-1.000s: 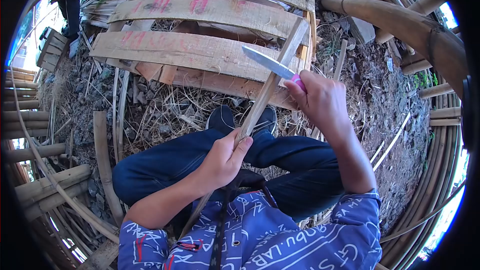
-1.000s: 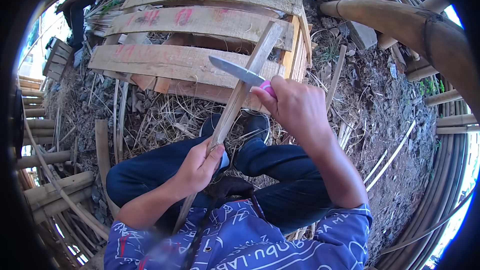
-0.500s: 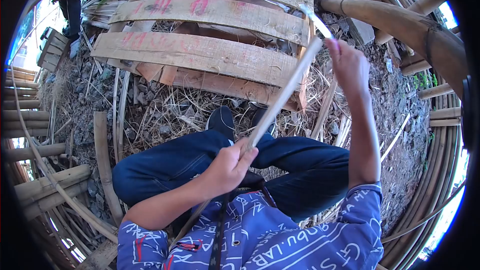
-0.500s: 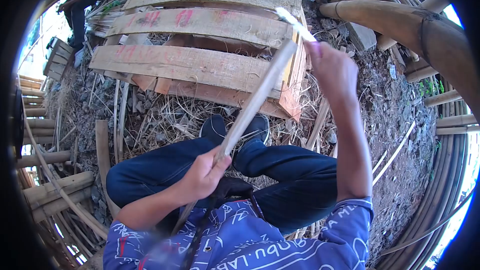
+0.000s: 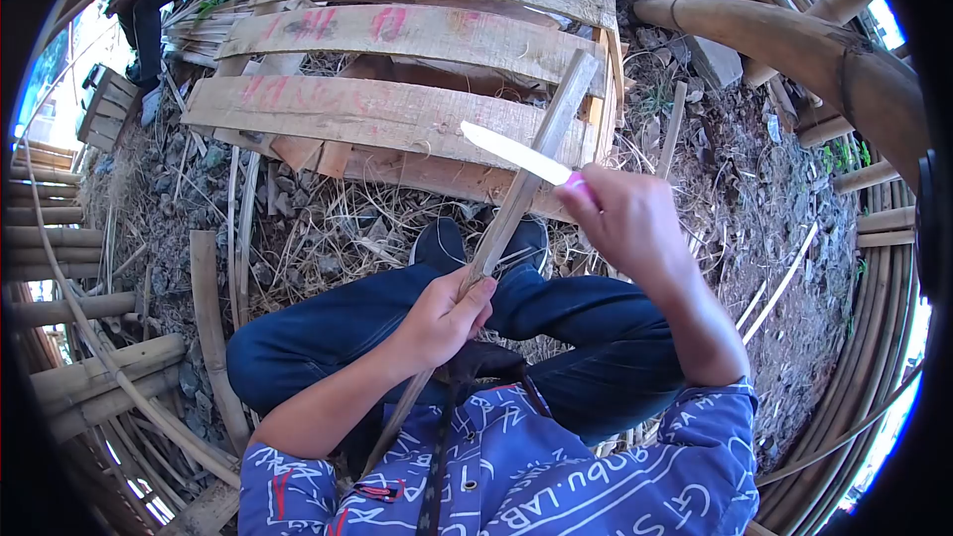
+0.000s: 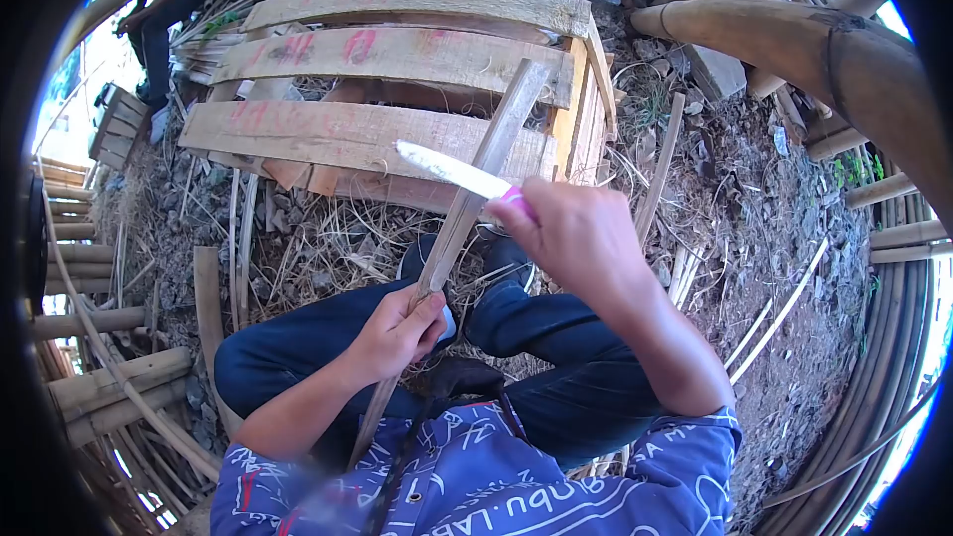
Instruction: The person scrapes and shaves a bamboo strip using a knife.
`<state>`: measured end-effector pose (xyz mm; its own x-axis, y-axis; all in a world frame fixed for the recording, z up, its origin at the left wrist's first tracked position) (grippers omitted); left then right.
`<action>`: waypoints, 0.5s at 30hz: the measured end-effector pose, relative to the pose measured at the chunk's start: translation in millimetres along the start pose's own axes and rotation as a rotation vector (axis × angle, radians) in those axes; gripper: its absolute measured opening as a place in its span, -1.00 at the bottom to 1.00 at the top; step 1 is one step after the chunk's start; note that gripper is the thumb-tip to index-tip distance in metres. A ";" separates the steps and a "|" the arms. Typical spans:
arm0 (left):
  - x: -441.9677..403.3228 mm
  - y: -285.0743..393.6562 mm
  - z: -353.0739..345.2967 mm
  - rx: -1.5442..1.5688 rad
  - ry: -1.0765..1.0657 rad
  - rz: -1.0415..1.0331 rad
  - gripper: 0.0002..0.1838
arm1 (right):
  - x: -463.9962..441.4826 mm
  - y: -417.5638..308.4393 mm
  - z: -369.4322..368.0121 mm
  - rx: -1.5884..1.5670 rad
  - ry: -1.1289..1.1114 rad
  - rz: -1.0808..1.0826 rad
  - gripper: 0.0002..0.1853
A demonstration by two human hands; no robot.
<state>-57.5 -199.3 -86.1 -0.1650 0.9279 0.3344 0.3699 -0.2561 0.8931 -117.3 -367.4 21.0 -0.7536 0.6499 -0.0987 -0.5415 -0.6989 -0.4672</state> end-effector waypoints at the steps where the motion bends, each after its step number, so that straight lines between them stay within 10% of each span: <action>1: 0.1 2.8 -0.1 -0.053 -0.017 -0.023 -0.68 | 1.3 -4.4 -3.9 0.037 -0.010 0.031 -0.60; 15: 9.7 -0.4 -0.3 -0.265 0.012 -0.097 -0.65 | -21.9 33.8 9.7 0.164 0.103 -0.092 -0.51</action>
<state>-59.5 -190.2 -83.1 -0.1990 0.9487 0.2457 0.1006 -0.2296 0.9681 -122.8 -408.1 15.9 -0.6609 0.7342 -0.1555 -0.6658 -0.6691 -0.3302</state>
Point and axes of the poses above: each hand's wrist, its own x-axis away from the middle knuckle, its own z-axis out of the back of the hand, y = z × x, the point moved 9 cm from there along -x, towards the middle knuckle, and after that the axes turned 10 degrees about -z, right-handed, at the moved point
